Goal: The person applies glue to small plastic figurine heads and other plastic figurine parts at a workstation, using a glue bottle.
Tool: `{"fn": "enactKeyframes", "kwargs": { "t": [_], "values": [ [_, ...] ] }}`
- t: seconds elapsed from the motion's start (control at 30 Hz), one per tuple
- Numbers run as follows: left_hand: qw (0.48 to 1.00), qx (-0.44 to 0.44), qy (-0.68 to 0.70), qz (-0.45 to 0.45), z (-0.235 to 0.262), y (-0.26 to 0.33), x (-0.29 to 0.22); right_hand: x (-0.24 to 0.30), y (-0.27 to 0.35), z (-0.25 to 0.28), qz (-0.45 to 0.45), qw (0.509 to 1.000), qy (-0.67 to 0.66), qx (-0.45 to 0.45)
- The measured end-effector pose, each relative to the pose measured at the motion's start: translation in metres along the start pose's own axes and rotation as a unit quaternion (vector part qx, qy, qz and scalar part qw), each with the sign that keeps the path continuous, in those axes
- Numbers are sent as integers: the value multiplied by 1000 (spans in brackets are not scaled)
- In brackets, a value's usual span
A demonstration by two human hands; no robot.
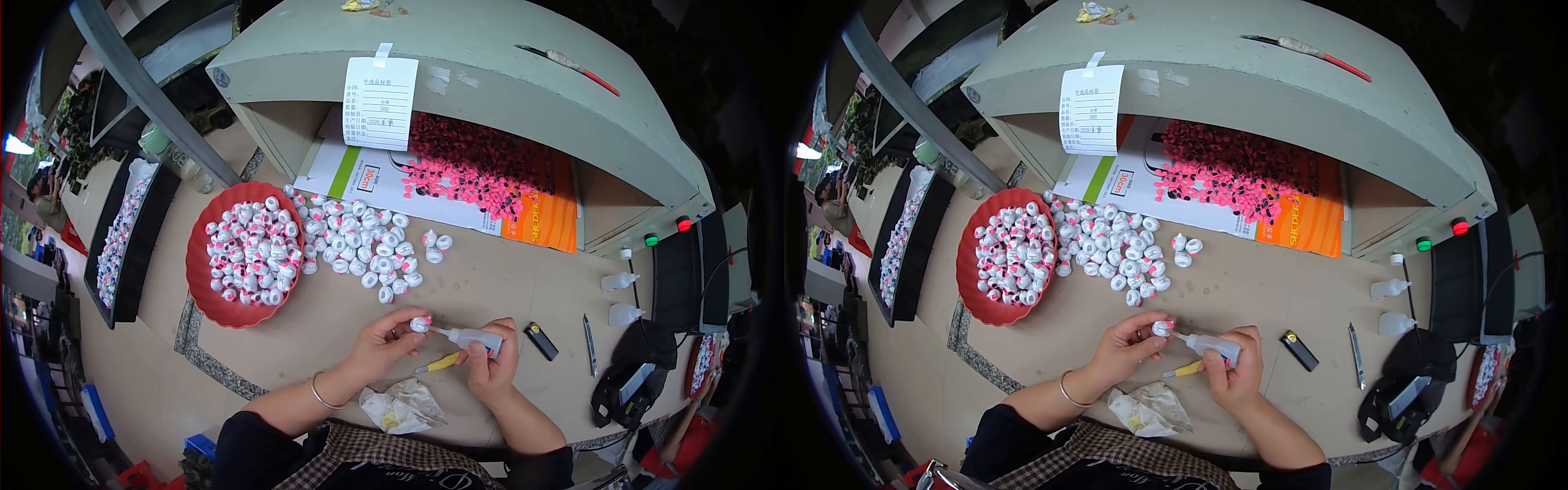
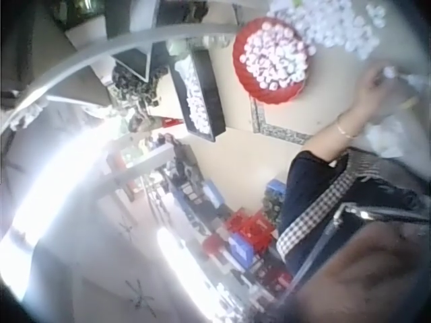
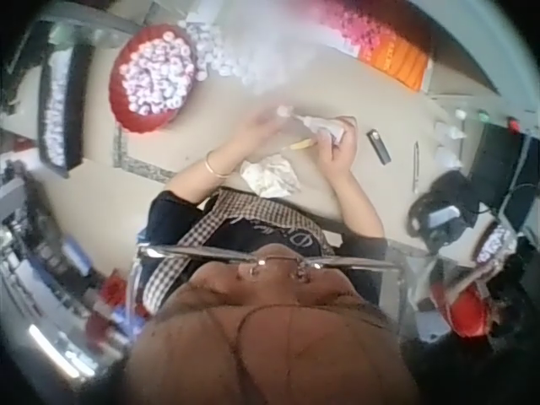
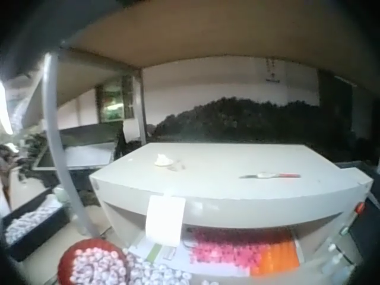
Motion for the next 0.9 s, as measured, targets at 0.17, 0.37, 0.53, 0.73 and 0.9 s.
{"fn": "enactKeyframes", "kwargs": {
  "t": [0.17,0.37,0.53,0.73,0.9],
  "values": [
    [1000,-3,-12,-4,4,0,2,3,0,-1,2,998,55,10],
    [1000,-16,1,-4,6,0,3,12,2,0,43,990,129,32],
    [1000,-18,-10,-6,6,0,3,11,2,6,52,985,165,21],
    [1000,-5,5,5,4,0,5,-4,-6,20,-121,977,-150,-93],
    [1000,0,31,3,6,3,1,-11,-33,36,-198,972,-101,-76]
  ]
}}
Point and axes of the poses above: each hand's wrist, its own y-axis away from the middle knuckle, its own z-axis out of the back of the hand, x = y × z, the point moved 9 cm from there along -y, towards the middle knuckle, and after that the axes turned 1 degree about -x, right-handed, at the moved point
